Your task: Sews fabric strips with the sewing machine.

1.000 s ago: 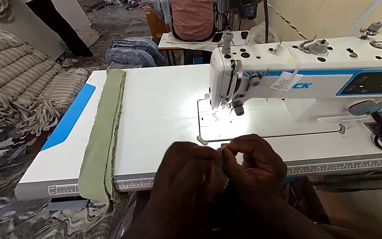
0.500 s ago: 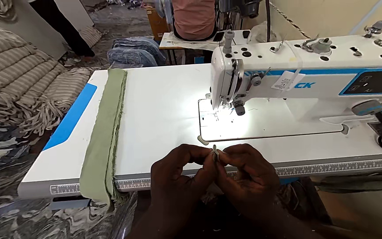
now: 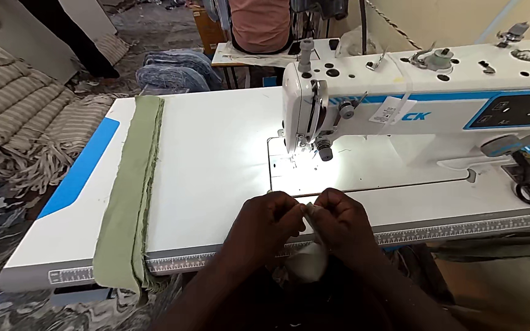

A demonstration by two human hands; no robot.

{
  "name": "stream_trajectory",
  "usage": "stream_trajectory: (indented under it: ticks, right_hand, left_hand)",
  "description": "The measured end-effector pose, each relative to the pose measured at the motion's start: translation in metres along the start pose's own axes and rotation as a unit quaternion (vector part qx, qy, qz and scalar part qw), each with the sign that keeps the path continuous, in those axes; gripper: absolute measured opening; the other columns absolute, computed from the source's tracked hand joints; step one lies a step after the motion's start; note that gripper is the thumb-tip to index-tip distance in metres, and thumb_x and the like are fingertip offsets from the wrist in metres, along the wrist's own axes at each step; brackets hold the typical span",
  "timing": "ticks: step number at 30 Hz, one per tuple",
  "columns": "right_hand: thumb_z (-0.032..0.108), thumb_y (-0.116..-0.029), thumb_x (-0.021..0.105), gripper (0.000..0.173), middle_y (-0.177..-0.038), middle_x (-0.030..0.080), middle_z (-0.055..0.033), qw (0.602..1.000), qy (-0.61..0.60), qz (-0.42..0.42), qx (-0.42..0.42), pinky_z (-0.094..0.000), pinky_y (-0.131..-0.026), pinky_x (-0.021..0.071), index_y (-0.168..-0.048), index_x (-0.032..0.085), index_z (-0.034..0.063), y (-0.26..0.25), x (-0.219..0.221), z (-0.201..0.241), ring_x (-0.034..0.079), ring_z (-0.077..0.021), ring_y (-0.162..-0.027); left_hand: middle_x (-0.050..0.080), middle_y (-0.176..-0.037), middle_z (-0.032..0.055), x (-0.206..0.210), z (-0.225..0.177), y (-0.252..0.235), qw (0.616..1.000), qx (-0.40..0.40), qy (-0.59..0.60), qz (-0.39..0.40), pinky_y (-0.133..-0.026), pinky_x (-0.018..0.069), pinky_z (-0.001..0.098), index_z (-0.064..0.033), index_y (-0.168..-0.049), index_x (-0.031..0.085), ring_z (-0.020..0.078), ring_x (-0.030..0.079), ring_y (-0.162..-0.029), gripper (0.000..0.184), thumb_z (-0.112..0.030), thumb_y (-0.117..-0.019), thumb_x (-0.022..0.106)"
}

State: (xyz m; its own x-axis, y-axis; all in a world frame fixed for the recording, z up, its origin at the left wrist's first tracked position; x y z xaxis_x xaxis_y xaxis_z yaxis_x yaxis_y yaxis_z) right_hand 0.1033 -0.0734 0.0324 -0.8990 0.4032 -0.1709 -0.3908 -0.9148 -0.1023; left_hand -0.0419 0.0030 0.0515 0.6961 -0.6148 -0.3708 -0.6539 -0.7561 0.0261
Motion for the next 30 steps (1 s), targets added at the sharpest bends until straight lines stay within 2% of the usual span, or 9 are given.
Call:
stream_trajectory:
  ticks: [2, 4, 6, 9, 12, 14, 17, 23, 30]
  right_hand:
    - [0.029, -0.0962, 0.069, 0.016, -0.061, 0.055, 0.004, 0.989, 0.139, -0.047, -0.028, -0.0225, -0.041, 0.0393, -0.088, 0.069, 0.0161, -0.002, -0.011, -0.001, 0.048, -0.0065, -0.046]
    - [0.029, -0.0958, 0.07, 0.019, -0.086, 0.063, -0.0001, 0.93, 0.324, -0.122, -0.125, -0.0318, -0.064, 0.0526, -0.107, 0.077, 0.016, 0.0, -0.013, 0.002, 0.06, -0.0142, -0.075]
    - [0.019, -0.0942, 0.068, 0.028, -0.105, 0.066, -0.0101, 0.9, 0.402, -0.098, -0.137, -0.0462, -0.082, 0.0535, -0.121, 0.076, 0.0126, -0.003, 0.005, -0.014, 0.061, -0.0302, -0.099]
    - [0.014, -0.091, 0.064, 0.025, -0.107, 0.064, -0.0069, 0.878, 0.452, -0.048, -0.15, -0.0441, -0.078, 0.0528, -0.113, 0.077, 0.0167, -0.019, 0.011, -0.04, 0.06, -0.0287, -0.099]
    - [0.012, -0.0917, 0.062, 0.025, -0.108, 0.067, -0.0048, 0.871, 0.434, 0.043, -0.226, -0.048, -0.081, 0.0515, -0.107, 0.079, 0.0216, -0.053, -0.005, -0.048, 0.059, -0.0307, -0.105]
    - [0.012, -0.0909, 0.061, 0.025, -0.108, 0.066, -0.0006, 0.867, 0.411, 0.096, -0.263, -0.045, -0.084, 0.0492, -0.104, 0.08, 0.0236, -0.07, -0.012, -0.048, 0.057, -0.0271, -0.106]
    - [0.012, -0.0917, 0.062, 0.02, -0.108, 0.067, -0.0001, 0.867, 0.397, 0.117, -0.279, -0.0425, -0.085, 0.0492, -0.098, 0.079, 0.0218, -0.076, -0.015, -0.048, 0.058, -0.025, -0.105]
    - [0.011, -0.0928, 0.056, 0.036, -0.106, 0.067, 0.0005, 0.868, 0.397, 0.105, -0.28, -0.039, -0.085, 0.049, -0.119, 0.078, 0.0237, -0.079, -0.015, -0.05, 0.058, -0.0214, -0.103]
    - [0.019, -0.0972, 0.055, 0.028, -0.099, 0.065, -0.0068, 0.833, 0.459, 0.09, -0.294, -0.043, -0.082, 0.0476, -0.109, 0.08, 0.0247, -0.107, -0.008, -0.055, 0.058, -0.0284, -0.099]
  left_hand:
    - [0.074, -0.078, 0.0015, 0.009, 0.016, -0.023, 0.997, -0.065, 0.03, 0.031, -0.063, 0.0624, 0.0295, -0.0087, -0.093, 0.072, 0.0131, 0.071, -0.066, 0.017, -0.021, -0.1019, 0.065]
    - [0.076, -0.081, 0.004, 0.02, 0.037, -0.05, 0.994, -0.097, 0.05, 0.023, -0.066, 0.065, 0.0321, -0.0056, -0.096, 0.07, 0.015, 0.074, -0.068, 0.018, -0.021, -0.1038, 0.063]
    - [0.075, -0.078, 0.0015, 0.026, 0.053, -0.076, 0.995, -0.097, -0.016, 0.015, -0.061, 0.0641, 0.0319, -0.0076, -0.096, 0.07, 0.0125, 0.073, -0.063, 0.02, -0.025, -0.103, 0.063]
    - [0.068, -0.071, 0.0005, 0.02, 0.054, -0.094, 0.973, -0.096, -0.209, 0.018, -0.061, 0.0584, 0.04, -0.0124, -0.096, 0.071, 0.0148, 0.067, -0.061, 0.023, -0.034, -0.0997, 0.063]
    - [0.063, -0.074, 0.0004, 0.009, 0.049, -0.08, 0.949, -0.004, -0.314, -0.033, -0.061, 0.0549, 0.0449, -0.0123, -0.112, 0.064, 0.019, 0.063, -0.066, 0.03, -0.039, -0.098, 0.067]
    - [0.065, -0.095, 0.0031, 0.016, 0.037, -0.056, 0.927, 0.133, -0.345, -0.058, -0.069, 0.0583, 0.0428, -0.0125, -0.122, 0.066, 0.0194, 0.065, -0.08, 0.036, -0.041, -0.0986, 0.066]
    - [0.061, -0.127, 0.0049, 0.036, 0.042, -0.036, 0.893, 0.205, -0.399, -0.037, -0.081, 0.0473, 0.0454, -0.0227, -0.147, 0.058, 0.0259, 0.057, -0.105, 0.064, -0.063, -0.0967, 0.055]
    - [0.06, -0.135, 0.0008, 0.038, 0.045, -0.039, 0.86, 0.208, -0.465, -0.039, -0.084, 0.0411, 0.0425, -0.0195, -0.136, 0.065, 0.0236, 0.054, -0.11, 0.071, -0.073, -0.0977, 0.039]
    - [0.056, -0.14, -0.0012, 0.035, 0.043, -0.066, 0.855, 0.167, -0.488, -0.053, -0.083, 0.0399, 0.0458, -0.0205, -0.139, 0.063, 0.0252, 0.052, -0.113, 0.062, -0.064, -0.1015, 0.038]
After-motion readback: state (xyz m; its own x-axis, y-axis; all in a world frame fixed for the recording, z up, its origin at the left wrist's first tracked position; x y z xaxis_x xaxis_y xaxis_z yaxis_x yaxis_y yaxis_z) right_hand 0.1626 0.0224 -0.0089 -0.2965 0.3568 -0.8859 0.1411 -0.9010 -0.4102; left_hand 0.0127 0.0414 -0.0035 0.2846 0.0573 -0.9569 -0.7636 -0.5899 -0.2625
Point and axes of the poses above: each hand's wrist, its own y-axis away from the middle knuckle, its own x-axis out of the palm, z = x × y, the point moved 7 cm from there along -y, towards the middle knuckle
